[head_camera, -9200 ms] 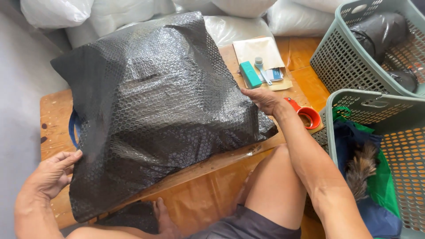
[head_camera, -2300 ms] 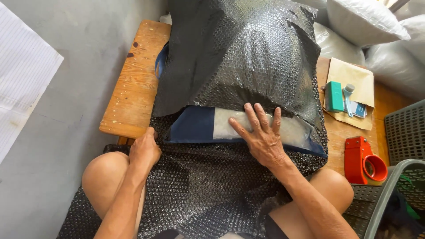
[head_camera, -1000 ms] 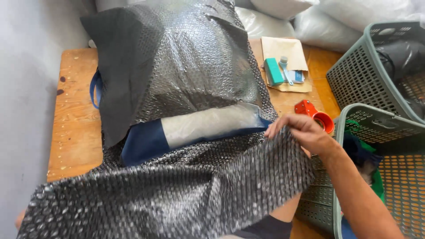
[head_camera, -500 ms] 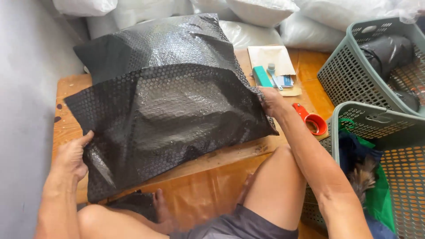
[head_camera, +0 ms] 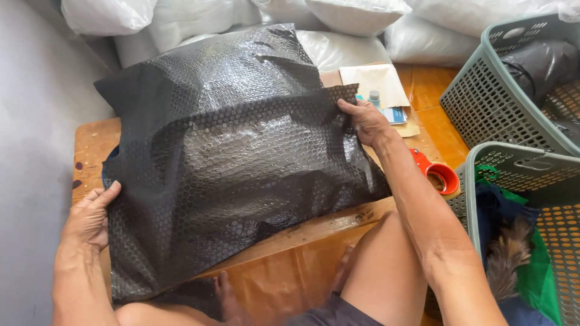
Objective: The person wraps a rectangular item with a black bubble mailer, folding the sides and securing the seams with clear tape. They smooth the surface and adjust the package to ensure it is properly sealed.
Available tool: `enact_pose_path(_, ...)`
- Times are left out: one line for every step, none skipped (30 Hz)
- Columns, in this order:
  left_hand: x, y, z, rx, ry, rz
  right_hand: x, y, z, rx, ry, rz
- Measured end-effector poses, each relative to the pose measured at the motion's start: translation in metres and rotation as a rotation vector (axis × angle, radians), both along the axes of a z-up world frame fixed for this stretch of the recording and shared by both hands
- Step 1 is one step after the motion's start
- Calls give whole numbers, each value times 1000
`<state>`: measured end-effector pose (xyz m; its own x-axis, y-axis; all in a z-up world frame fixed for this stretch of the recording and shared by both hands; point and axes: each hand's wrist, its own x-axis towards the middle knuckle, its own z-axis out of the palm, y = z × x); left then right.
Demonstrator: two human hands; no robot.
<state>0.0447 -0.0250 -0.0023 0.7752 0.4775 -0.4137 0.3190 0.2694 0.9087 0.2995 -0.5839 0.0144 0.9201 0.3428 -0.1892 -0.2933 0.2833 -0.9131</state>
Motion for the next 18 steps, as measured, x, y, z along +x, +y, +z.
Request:
enact_pose_path(2,-2,-2,34,-18,98,5,5,-4,-84,64,-68)
enact_pose_path(6,-2,-2,72,-42,193,11,10,-8,-165,125,-137)
enact_pose_path(8,-7,5,76,-44,194,16,15,-18,-161,125,-137)
enact_pose_path(10,-10,12,85,-39,295,20,22,-28,-234,160,-170)
enact_pose_path(12,-14,19,95,-35,397,25,28,-39,-308,195,-202)
enact_pose_path(12,-12,17,97,-33,396,27,31,-43,-306,198,-202)
enact_pose_path(12,-11,15,127,-9,345,28,33,-46,-189,226,-150)
enact_pose_path(12,-10,12,155,15,290,28,33,-50,-73,254,-102)
enact_pose_path(10,-1,2,156,17,285,26,33,-46,-72,256,-106)
enact_pose_path(10,8,-7,171,-16,174,25,31,-41,-31,244,-47)
enact_pose_path(10,17,-16,187,-49,64,25,30,-35,11,232,12)
enact_pose_path(8,10,-5,185,-50,63,28,30,-32,10,231,12)
enact_pose_path(5,3,5,148,-69,44,31,29,-31,-51,232,-1)
enact_pose_path(2,-5,14,112,-85,23,32,26,-31,-110,237,-16)
enact_pose_path(1,5,9,111,-84,20,22,27,-13,-110,238,-19)
enact_pose_path(1,15,2,146,-105,87,14,28,7,-175,131,-85)
enact_pose_path(1,25,-4,181,-127,153,5,30,27,-239,22,-150)
enact_pose_path(1,19,0,177,-129,150,10,29,25,-242,21,-154)
